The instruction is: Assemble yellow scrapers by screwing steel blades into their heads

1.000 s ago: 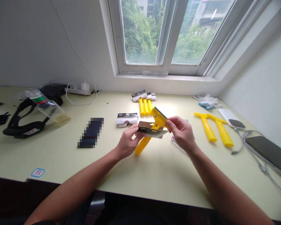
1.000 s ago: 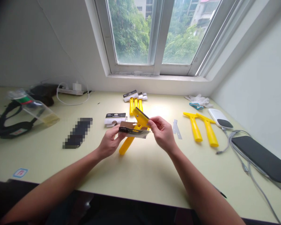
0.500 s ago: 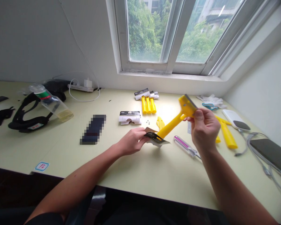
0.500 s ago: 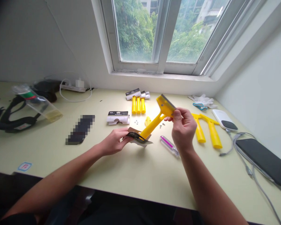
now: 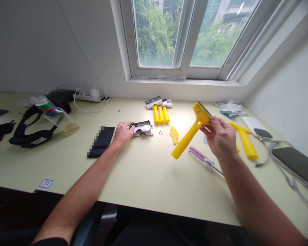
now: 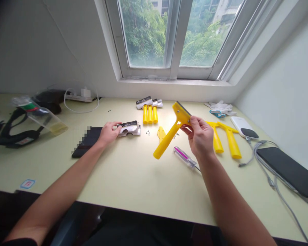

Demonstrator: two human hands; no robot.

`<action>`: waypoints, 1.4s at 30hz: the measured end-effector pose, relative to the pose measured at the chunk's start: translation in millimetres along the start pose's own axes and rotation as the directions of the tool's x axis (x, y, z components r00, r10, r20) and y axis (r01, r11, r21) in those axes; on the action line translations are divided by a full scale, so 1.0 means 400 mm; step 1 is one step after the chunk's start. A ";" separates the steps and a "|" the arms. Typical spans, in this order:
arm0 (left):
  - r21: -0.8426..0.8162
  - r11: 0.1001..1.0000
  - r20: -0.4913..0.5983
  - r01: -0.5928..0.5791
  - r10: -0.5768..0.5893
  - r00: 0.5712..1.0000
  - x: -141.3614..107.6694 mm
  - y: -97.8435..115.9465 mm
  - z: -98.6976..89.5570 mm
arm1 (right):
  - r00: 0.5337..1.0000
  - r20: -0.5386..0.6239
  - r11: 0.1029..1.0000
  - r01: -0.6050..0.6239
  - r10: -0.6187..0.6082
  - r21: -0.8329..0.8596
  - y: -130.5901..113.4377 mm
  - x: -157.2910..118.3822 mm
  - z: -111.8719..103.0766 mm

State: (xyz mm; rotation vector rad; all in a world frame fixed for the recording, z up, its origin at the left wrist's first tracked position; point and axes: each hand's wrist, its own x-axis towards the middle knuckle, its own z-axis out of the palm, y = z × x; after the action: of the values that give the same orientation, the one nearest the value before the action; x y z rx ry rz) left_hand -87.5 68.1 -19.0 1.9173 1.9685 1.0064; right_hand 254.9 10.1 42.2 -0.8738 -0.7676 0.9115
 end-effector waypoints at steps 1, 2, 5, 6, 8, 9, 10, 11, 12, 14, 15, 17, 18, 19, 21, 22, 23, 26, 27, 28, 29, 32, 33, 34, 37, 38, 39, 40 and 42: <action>-0.002 1.000 -0.021 -0.003 0.003 1.000 0.001 -0.002 0.004 | 0.999 0.029 1.000 -0.027 0.027 -0.013 0.006 -0.009 0.007; 0.000 1.000 -0.041 -0.005 0.005 0.999 0.001 -0.002 0.007 | 0.997 0.052 0.998 -0.050 0.051 -0.030 0.012 -0.018 0.012; 0.030 0.996 -0.122 -0.079 0.082 0.989 -0.007 0.010 0.005 | 0.988 0.105 0.991 -0.105 0.113 -0.082 0.027 -0.036 0.020; 0.055 0.990 -0.151 -0.131 0.138 0.979 -0.013 0.017 0.002 | 0.984 0.121 0.988 -0.119 0.131 -0.097 0.031 -0.040 0.021; 0.114 0.960 -0.191 -0.254 0.272 0.943 -0.031 0.040 -0.001 | 0.975 0.152 0.983 -0.143 0.161 -0.119 0.039 -0.047 0.023; 0.124 0.941 -0.195 -0.315 0.335 0.922 -0.044 0.055 -0.002 | 0.971 0.163 0.980 -0.157 0.177 -0.125 0.043 -0.052 0.025; 0.103 0.923 -0.186 -0.372 0.385 0.904 -0.061 0.074 -0.001 | 0.966 0.169 0.976 -0.175 0.196 -0.130 0.048 -0.059 0.028; 0.040 0.904 -0.162 -0.425 0.426 0.890 -0.082 0.096 0.002 | 0.961 0.172 0.972 -0.197 0.218 -0.130 0.054 -0.067 0.034; -0.072 0.881 -0.116 -0.467 0.458 0.881 -0.105 0.119 0.007 | 0.956 0.172 0.968 -0.220 0.239 -0.124 0.060 -0.077 0.042; -0.414 0.804 0.078 -0.427 0.499 0.863 -0.157 0.168 0.021 | 0.943 0.183 0.959 -0.264 0.279 -0.105 0.073 -0.099 0.064; -0.582 0.759 0.237 -0.290 0.500 0.833 -0.182 0.190 0.029 | 0.935 0.199 0.955 -0.279 0.293 -0.095 0.078 -0.109 0.076; -0.779 0.624 0.465 0.063 0.507 0.725 -0.220 0.220 0.044 | 0.909 0.261 0.946 -0.304 0.324 -0.116 0.077 -0.121 0.095; -0.803 0.557 0.525 0.209 0.497 0.691 -0.232 0.227 0.049 | 0.889 0.297 0.936 -0.313 0.349 -0.162 0.069 -0.122 0.099; -0.804 0.499 0.568 0.325 0.478 0.670 -0.237 0.229 0.052 | 0.871 0.320 0.921 -0.308 0.374 -0.237 0.054 -0.120 0.097; -0.770 0.421 0.634 0.479 0.422 0.648 -0.232 0.219 0.049 | 0.855 0.326 0.851 -0.218 0.403 -0.478 0.011 -0.111 0.072; -0.749 0.394 0.662 0.533 0.400 0.634 -0.224 0.211 0.044 | 0.862 0.311 0.768 -0.131 0.400 -0.626 -0.013 -0.107 0.049; -0.728 0.372 0.686 0.576 0.386 0.617 -0.215 0.203 0.037 | 0.873 0.300 0.635 -0.014 0.384 -0.772 -0.036 -0.105 0.022; -0.707 0.328 0.705 0.627 0.390 0.592 -0.191 0.189 0.018 | 0.883 0.270 0.081 0.259 0.384 -0.962 -0.073 -0.117 -0.065; -0.711 0.329 0.701 0.621 0.395 0.594 -0.186 0.187 0.013 | 0.867 0.270 -0.057 0.322 0.420 -0.945 -0.073 -0.125 -0.089; -0.717 0.343 0.696 0.606 0.394 0.600 -0.183 0.187 0.009 | 0.841 0.277 -0.147 0.382 0.465 -0.913 -0.070 -0.133 -0.106; -0.722 0.370 0.692 0.585 0.388 0.608 -0.180 0.188 0.006 | 0.804 0.292 -0.193 0.442 0.517 -0.876 -0.066 -0.139 -0.118; -0.680 0.564 0.711 0.470 0.350 0.610 -0.171 0.188 -0.004 | 0.711 0.358 -0.180 0.561 0.605 -0.808 -0.077 -0.138 -0.115; -0.644 0.658 0.717 0.391 0.340 0.608 -0.166 0.188 -0.009 | 0.709 0.382 -0.160 0.569 0.593 -0.807 -0.092 -0.131 -0.105; -0.597 0.751 0.715 0.283 0.338 0.613 -0.160 0.187 -0.015 | 0.717 0.405 -0.131 0.564 0.567 -0.815 -0.114 -0.121 -0.092; -0.403 0.907 0.670 -0.123 0.384 0.635 -0.147 0.184 -0.033 | 0.762 0.481 0.100 0.490 0.434 -0.866 -0.193 -0.082 -0.046; -0.338 0.909 0.648 -0.243 0.412 0.641 -0.145 0.182 -0.037 | 0.766 0.509 0.252 0.442 0.392 -0.861 -0.218 -0.069 -0.031; -0.274 0.898 0.623 -0.344 0.439 0.647 -0.144 0.180 -0.039 | 0.774 0.535 0.420 0.384 0.340 -0.823 -0.240 -0.057 -0.016; -0.211 0.877 0.595 -0.432 0.466 0.655 -0.146 0.177 -0.039 | 0.784 0.554 0.571 0.327 0.281 -0.753 -0.258 -0.046 -0.001; -0.083 0.811 0.521 -0.579 0.531 0.668 -0.151 0.171 -0.033 | 0.814 0.565 0.780 0.265 0.134 -0.567 -0.281 -0.031 0.028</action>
State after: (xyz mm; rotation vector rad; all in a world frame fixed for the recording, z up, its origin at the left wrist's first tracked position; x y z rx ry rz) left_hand -33.2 1.2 13.5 2.5776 1.1466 0.3988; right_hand 278.0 -35.5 143.6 -1.1456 -1.7092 0.8687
